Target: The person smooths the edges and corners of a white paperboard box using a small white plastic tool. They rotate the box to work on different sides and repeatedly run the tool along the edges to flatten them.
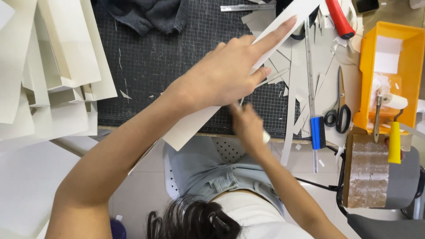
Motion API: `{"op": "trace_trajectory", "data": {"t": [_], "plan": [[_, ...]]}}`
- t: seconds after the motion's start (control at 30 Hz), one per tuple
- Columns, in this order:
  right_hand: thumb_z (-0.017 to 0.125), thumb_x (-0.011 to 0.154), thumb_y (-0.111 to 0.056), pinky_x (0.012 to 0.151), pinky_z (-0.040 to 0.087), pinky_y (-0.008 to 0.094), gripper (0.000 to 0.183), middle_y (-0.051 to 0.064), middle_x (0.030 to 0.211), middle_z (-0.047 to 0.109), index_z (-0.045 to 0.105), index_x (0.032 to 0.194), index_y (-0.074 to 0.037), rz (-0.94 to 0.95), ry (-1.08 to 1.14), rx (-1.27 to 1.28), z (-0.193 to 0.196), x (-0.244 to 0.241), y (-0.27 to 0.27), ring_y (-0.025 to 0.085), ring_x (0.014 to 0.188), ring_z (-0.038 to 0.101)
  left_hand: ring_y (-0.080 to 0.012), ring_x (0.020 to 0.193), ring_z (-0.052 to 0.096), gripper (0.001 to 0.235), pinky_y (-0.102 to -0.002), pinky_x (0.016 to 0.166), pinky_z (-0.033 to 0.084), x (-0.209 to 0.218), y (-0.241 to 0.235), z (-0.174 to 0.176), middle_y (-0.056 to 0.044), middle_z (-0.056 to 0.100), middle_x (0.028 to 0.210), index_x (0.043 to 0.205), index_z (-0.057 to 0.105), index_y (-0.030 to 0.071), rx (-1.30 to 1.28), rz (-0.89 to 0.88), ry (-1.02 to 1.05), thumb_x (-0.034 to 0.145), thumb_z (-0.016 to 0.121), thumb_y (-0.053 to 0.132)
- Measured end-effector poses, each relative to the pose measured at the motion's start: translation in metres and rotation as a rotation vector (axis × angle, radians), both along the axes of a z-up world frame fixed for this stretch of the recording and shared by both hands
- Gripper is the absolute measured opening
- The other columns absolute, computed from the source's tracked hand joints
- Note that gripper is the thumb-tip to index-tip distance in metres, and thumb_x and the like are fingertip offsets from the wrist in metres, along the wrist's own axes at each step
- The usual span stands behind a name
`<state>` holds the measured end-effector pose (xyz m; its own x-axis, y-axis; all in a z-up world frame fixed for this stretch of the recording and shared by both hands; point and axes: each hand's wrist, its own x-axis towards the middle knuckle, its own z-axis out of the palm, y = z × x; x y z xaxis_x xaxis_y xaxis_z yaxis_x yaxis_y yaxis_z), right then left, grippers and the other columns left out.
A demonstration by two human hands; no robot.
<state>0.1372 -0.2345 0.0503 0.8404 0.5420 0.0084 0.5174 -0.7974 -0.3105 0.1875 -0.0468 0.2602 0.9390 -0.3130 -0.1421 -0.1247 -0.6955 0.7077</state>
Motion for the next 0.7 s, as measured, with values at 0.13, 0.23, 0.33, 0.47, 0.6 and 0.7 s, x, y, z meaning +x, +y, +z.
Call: {"op": "trace_trajectory", "data": {"t": [0.13, 0.23, 0.33, 0.47, 0.6, 0.7], "plan": [[0.057, 0.101, 0.000, 0.039, 0.036, 0.022, 0.034, 0.005, 0.073, 0.052, 0.063, 0.128, -0.019, 0.063, 0.009, 0.201, -0.017, 0.000, -0.011, 0.012, 0.052, 0.039, -0.0517, 0.114, 0.057, 0.069, -0.062, 0.096, 0.040, 0.000, 0.001, -0.001, -0.016, 0.058, 0.144, 0.155, 0.005, 0.042, -0.026, -0.006, 0.002, 0.106, 0.052, 0.031], [0.054, 0.101, 0.000, 0.033, 0.037, 0.033, 0.016, 0.008, 0.070, 0.046, 0.064, 0.112, -0.005, -0.059, -0.096, 0.148, -0.024, 0.006, -0.015, 0.019, 0.047, 0.040, -0.0516, 0.114, 0.058, 0.069, -0.060, 0.100, 0.039, -0.002, 0.000, -0.002, -0.015, 0.060, 0.143, 0.154, 0.005, 0.044, -0.033, 0.006, -0.013, 0.107, 0.053, 0.031], [0.058, 0.101, -0.011, 0.036, 0.034, 0.043, 0.046, 0.008, 0.080, 0.040, 0.048, 0.143, -0.026, 0.077, -0.017, 0.038, -0.025, -0.006, -0.017, 0.028, 0.056, 0.047, -0.0517, 0.114, 0.057, 0.070, -0.060, 0.098, 0.040, 0.000, 0.001, -0.001, -0.015, 0.060, 0.140, 0.155, 0.004, 0.042, -0.010, 0.005, 0.001, 0.107, 0.053, 0.030], [0.052, 0.094, 0.012, 0.038, 0.044, 0.033, 0.048, 0.009, 0.076, 0.051, 0.059, 0.134, -0.013, -0.001, 0.042, 0.121, -0.002, -0.003, -0.013, 0.021, 0.051, 0.048, -0.0488, 0.115, 0.059, 0.070, -0.060, 0.099, 0.039, -0.001, 0.000, -0.003, -0.016, 0.060, 0.140, 0.155, 0.004, 0.042, -0.031, -0.013, -0.022, 0.107, 0.053, 0.031], [0.056, 0.103, -0.007, 0.037, 0.041, 0.023, 0.029, 0.006, 0.071, 0.053, 0.063, 0.131, -0.014, 0.052, 0.040, 0.184, -0.014, -0.008, -0.014, 0.012, 0.047, 0.041, -0.0486, 0.118, 0.057, 0.068, -0.062, 0.102, 0.035, -0.002, 0.001, 0.004, -0.017, 0.059, 0.138, 0.156, 0.005, 0.039, -0.026, -0.014, 0.011, 0.107, 0.051, 0.032], [0.050, 0.101, -0.001, 0.036, 0.040, 0.038, 0.036, 0.007, 0.072, 0.043, 0.060, 0.134, -0.013, -0.045, -0.006, 0.148, -0.014, 0.002, -0.010, 0.021, 0.049, 0.041, -0.0420, 0.114, 0.061, 0.069, -0.057, 0.101, 0.040, -0.002, 0.002, -0.004, -0.016, 0.064, 0.127, 0.157, 0.003, 0.038, -0.011, -0.032, -0.055, 0.109, 0.053, 0.031]]}}
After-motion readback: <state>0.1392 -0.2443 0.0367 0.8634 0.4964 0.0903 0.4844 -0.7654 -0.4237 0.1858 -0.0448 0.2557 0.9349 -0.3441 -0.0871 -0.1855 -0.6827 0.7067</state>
